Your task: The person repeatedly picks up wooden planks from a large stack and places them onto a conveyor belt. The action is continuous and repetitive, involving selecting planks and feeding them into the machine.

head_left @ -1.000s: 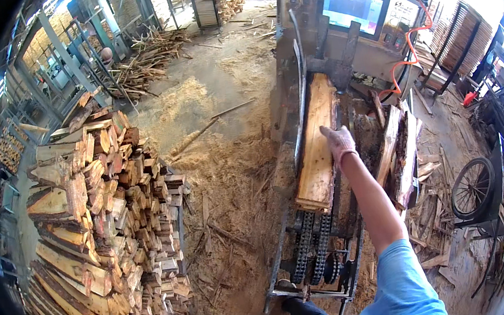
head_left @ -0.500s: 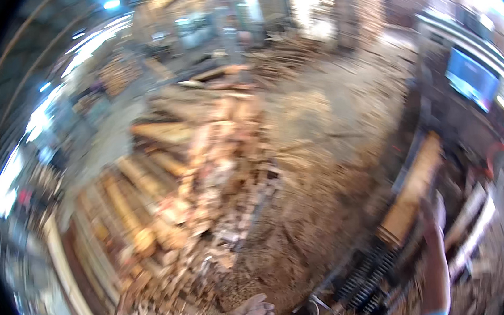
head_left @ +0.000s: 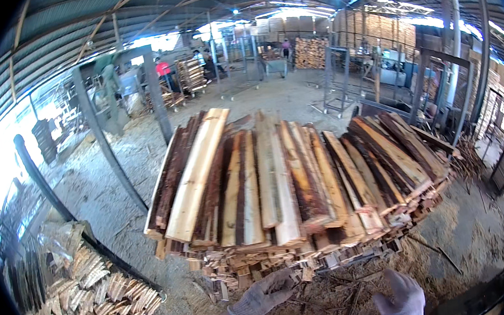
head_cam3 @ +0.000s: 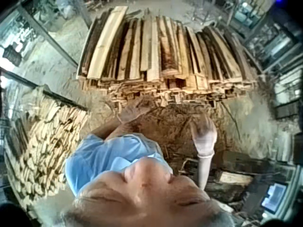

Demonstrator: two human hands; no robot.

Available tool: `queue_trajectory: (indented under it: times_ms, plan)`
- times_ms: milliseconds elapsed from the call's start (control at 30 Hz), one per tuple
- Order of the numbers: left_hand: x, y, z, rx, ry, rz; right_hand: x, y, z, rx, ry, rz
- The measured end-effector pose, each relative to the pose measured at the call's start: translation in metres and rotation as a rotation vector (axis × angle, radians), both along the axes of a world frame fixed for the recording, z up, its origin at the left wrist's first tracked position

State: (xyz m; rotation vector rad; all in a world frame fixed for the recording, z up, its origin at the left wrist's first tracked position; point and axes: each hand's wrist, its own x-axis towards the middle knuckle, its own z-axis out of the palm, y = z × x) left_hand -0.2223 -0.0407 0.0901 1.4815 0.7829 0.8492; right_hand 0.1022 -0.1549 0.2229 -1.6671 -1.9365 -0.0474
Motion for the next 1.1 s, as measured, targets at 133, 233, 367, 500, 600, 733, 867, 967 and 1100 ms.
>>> queue_trajectory:
  times_ms: [133,233,367,500,600,733,867,967,1100]
  plan:
    - [-0.064,0.001,0.003,-0.011,-0.095,0.119,-0.130,0.085,0.098,0.271,-0.161,0.503]
    - [-0.077,0.026,-0.007,0.064,0.129,0.022,-0.195,0.088,0.145,0.303,-0.315,0.505]
    - [-0.123,0.018,0.006,0.109,0.353,0.036,-0.244,0.104,0.184,-0.008,-0.805,0.670]
    - [-0.123,0.032,0.015,0.131,0.368,-0.049,-0.260,0.122,0.160,-0.019,-0.798,0.703]
    - [-0.120,0.039,0.017,0.116,0.357,-0.085,-0.254,0.135,0.130,-0.017,-0.682,0.626]
    - [-0.114,0.041,-0.011,-0.120,0.093,0.028,-0.214,0.192,0.047,-0.057,-0.330,0.098]
    - [-0.093,0.050,0.003,-0.188,0.000,0.113,-0.187,0.225,-0.022,0.110,-0.196,-0.229]
    - [-0.072,0.071,0.034,0.649,0.296,0.268,-0.209,0.216,-0.018,0.088,-0.237,-0.315]
    - [-0.047,0.097,0.096,1.045,0.625,0.358,-0.209,0.218,-0.023,0.032,-0.291,-0.381]
